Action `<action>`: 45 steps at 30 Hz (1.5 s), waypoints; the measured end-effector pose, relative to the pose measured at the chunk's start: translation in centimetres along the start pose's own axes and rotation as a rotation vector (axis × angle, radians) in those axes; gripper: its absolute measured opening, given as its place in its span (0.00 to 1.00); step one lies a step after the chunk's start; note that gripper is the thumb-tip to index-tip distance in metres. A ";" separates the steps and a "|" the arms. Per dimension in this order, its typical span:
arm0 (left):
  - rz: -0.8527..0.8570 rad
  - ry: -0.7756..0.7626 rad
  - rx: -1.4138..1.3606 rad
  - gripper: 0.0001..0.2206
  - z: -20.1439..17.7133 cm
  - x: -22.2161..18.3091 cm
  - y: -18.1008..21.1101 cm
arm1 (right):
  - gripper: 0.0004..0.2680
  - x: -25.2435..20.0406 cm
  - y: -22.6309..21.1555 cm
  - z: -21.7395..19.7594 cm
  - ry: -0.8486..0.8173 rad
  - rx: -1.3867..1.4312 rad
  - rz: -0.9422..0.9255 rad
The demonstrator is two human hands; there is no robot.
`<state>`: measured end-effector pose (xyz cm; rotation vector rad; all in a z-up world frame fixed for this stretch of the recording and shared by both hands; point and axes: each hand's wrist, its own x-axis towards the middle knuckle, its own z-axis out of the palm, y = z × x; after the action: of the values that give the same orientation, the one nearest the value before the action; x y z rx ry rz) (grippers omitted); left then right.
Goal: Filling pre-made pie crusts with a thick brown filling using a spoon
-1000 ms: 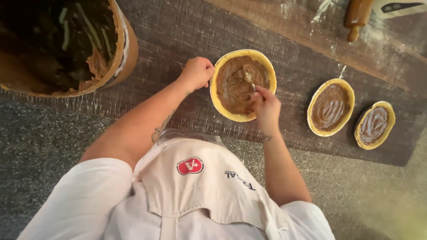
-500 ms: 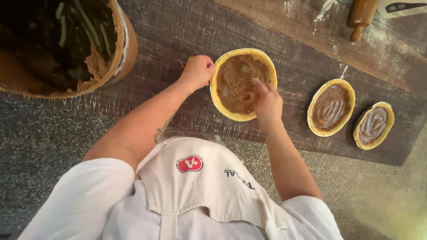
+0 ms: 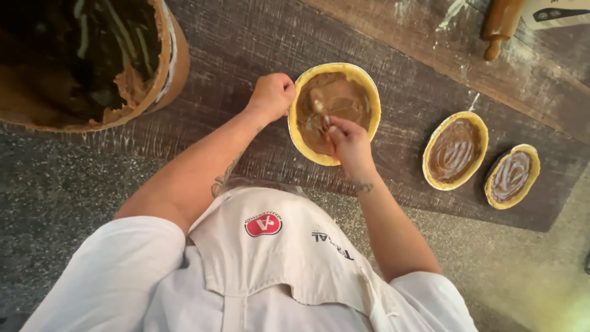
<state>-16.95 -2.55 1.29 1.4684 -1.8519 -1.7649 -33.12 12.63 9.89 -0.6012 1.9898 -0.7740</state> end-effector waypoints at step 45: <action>-0.151 -0.083 -0.076 0.13 -3.9 -5.0 -0.7 | 0.07 -1.8 -1.7 -5.6 -0.260 -0.744 -0.618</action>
<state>-11.41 -1.31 4.10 1.5658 -1.7312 -1.9699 -36.87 14.25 14.45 -1.7112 1.8166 -0.2355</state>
